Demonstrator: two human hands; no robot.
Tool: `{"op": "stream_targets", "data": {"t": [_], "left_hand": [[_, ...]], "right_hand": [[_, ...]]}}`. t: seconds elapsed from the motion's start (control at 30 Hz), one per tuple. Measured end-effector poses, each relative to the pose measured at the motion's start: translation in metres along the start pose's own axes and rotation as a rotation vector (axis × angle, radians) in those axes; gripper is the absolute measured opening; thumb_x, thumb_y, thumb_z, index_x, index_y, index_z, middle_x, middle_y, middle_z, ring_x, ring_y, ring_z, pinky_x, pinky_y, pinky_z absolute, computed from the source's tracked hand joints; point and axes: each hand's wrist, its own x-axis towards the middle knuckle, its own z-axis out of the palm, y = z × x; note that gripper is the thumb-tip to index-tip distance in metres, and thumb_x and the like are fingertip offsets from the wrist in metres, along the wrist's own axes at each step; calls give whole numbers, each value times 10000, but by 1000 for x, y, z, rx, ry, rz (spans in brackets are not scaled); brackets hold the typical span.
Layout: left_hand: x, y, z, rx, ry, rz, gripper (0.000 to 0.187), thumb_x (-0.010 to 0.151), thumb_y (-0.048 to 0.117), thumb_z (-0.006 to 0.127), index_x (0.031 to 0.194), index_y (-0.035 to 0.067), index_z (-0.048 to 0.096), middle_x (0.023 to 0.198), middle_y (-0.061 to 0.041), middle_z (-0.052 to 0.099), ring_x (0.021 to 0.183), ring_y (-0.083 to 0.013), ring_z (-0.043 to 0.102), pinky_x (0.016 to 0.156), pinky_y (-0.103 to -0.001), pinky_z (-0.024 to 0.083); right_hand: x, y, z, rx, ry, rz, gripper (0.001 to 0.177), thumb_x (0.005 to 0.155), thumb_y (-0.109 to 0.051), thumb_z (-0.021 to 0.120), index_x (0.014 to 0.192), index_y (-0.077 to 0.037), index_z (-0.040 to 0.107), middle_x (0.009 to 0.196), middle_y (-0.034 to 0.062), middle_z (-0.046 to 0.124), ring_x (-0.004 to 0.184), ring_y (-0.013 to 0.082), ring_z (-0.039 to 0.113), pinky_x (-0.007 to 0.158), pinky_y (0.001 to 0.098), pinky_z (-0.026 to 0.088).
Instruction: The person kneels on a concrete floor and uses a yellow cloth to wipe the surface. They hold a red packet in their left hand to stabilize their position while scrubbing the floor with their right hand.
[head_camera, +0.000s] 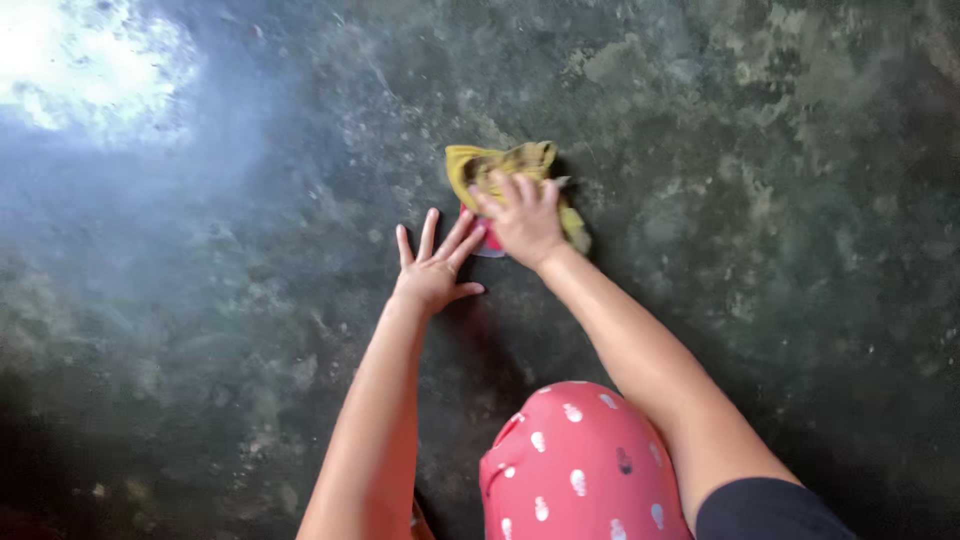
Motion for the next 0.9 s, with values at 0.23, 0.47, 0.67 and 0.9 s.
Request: {"op": "stream_targets", "data": {"t": [0.23, 0.47, 0.67, 0.9], "left_hand": [[-30, -4, 3, 42, 52, -39, 968, 813, 674, 645, 1611, 447, 147, 1702, 164, 57, 1584, -315, -24, 1150, -767, -36], [-78, -90, 2, 72, 31, -280, 980, 798, 786, 553, 1600, 427, 119, 1700, 154, 25, 1569, -331, -50, 1137, -771, -54], [-72, -117, -10, -53, 6, -284, 1086, 758, 803, 586, 1617, 385, 68, 1711, 74, -78, 1558, -378, -136, 1130, -772, -69], [-75, -119, -22, -125, -112, -257, 1209, 707, 725, 733, 1630, 362, 42, 1724, 40, -114, 1556, -412, -175, 1141, -769, -79]], "right_hand": [[-43, 88, -34, 218, -262, 449, 494, 914, -180, 553, 1404, -228, 583, 1434, 118, 457, 1332, 351, 424, 1042, 666, 343], [21, 28, -20, 55, -206, 598, 561, 1034, -424, 416, 1535, -173, 425, 1664, 152, 254, 1498, 467, 188, 1064, 801, 73], [-86, -21, -47, 320, -483, -308, 602, 830, -563, 570, 1402, -375, 568, 1626, 16, 378, 1503, 342, 298, 1163, 758, 136], [14, 112, -10, -8, -125, 613, 564, 1005, -538, 520, 1482, -240, 554, 1656, 144, 363, 1500, 428, 257, 1054, 808, 117]]}}
